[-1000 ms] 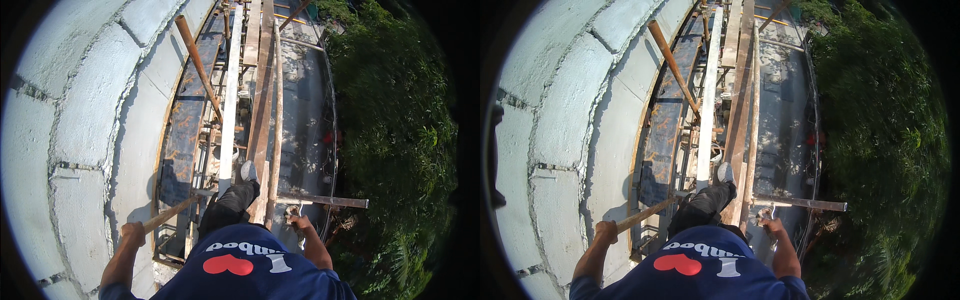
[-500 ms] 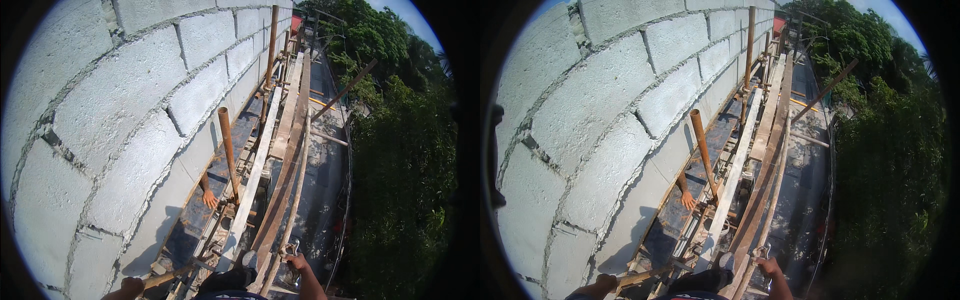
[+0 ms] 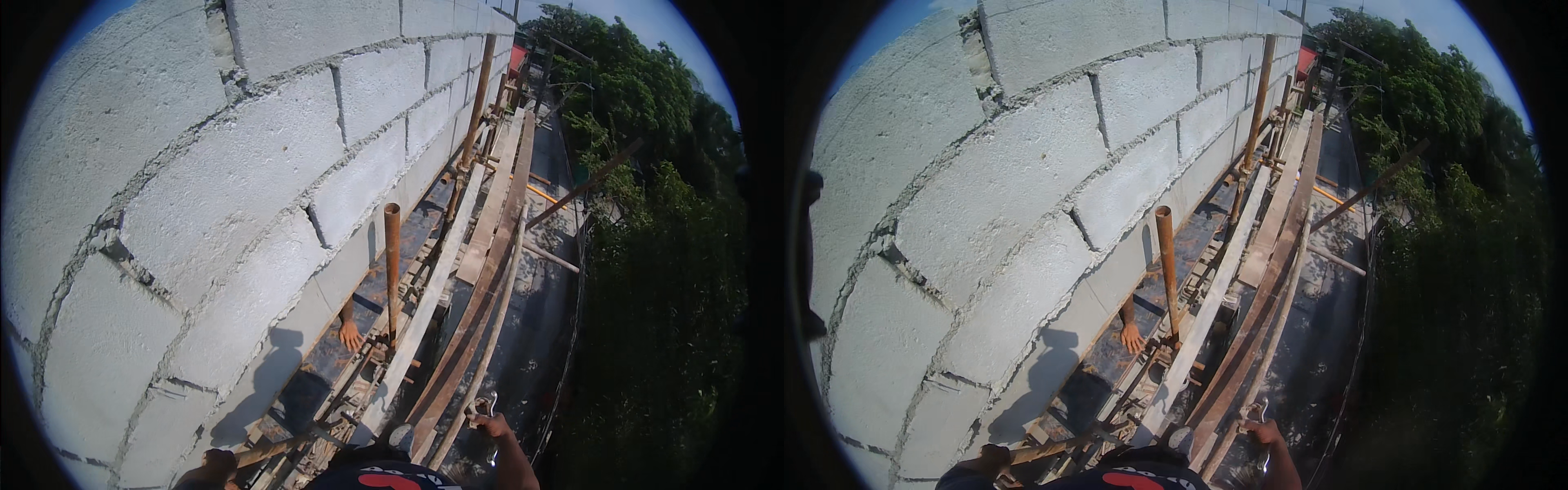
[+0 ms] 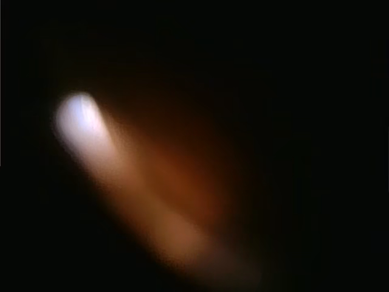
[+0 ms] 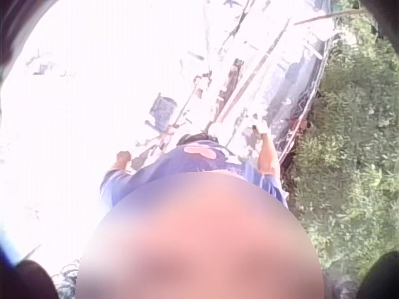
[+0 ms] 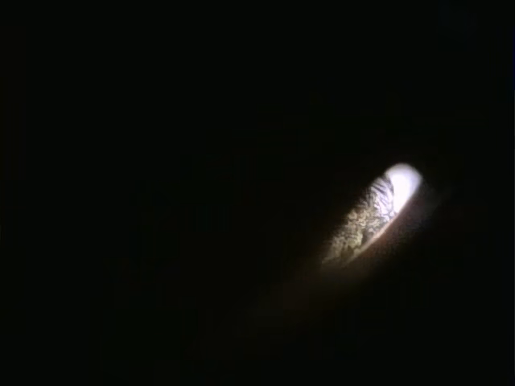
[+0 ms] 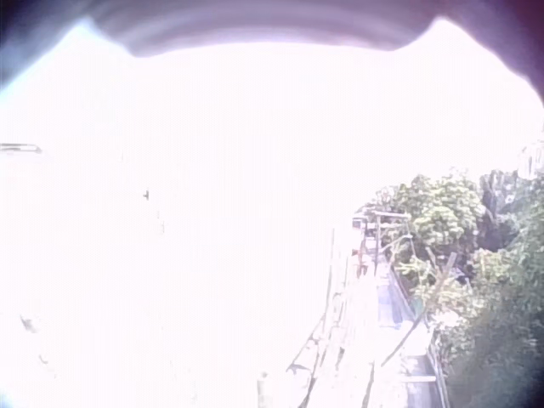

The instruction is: The person walks along a wooden scaffold and uses a wrench to tighten a metal clamp that secures a horizontal metal pole to a vertical pole. The worker repeatedly adjusts the clamp and tightens the fastener to secure the connection.

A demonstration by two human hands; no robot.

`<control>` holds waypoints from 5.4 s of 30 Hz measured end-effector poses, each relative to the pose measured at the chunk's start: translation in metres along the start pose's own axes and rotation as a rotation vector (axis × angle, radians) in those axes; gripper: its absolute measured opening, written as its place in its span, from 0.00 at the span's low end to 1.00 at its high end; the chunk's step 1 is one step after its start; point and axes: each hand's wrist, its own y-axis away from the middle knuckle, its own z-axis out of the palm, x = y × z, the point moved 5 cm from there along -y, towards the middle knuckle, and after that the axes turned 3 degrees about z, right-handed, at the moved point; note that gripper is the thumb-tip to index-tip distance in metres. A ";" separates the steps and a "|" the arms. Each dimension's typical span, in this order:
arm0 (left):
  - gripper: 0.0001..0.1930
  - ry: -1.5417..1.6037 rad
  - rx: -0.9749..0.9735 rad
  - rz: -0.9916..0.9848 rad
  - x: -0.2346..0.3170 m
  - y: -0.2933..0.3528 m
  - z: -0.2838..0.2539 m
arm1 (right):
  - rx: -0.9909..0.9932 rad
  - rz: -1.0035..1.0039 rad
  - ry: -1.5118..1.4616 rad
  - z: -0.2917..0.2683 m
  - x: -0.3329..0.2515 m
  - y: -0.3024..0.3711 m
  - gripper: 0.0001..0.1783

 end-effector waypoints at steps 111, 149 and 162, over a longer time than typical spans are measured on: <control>0.28 0.564 1.246 0.918 0.425 -0.002 -1.277 | 0.026 -0.067 -0.055 -0.401 -0.782 -0.588 0.22; 0.22 0.904 1.903 1.502 0.772 -0.174 -1.853 | 0.506 0.227 -0.362 -0.700 -0.842 -0.803 0.28; 0.28 -0.031 0.078 1.201 1.056 -0.525 -1.906 | 0.702 0.077 -0.706 -0.652 -1.031 -0.891 0.19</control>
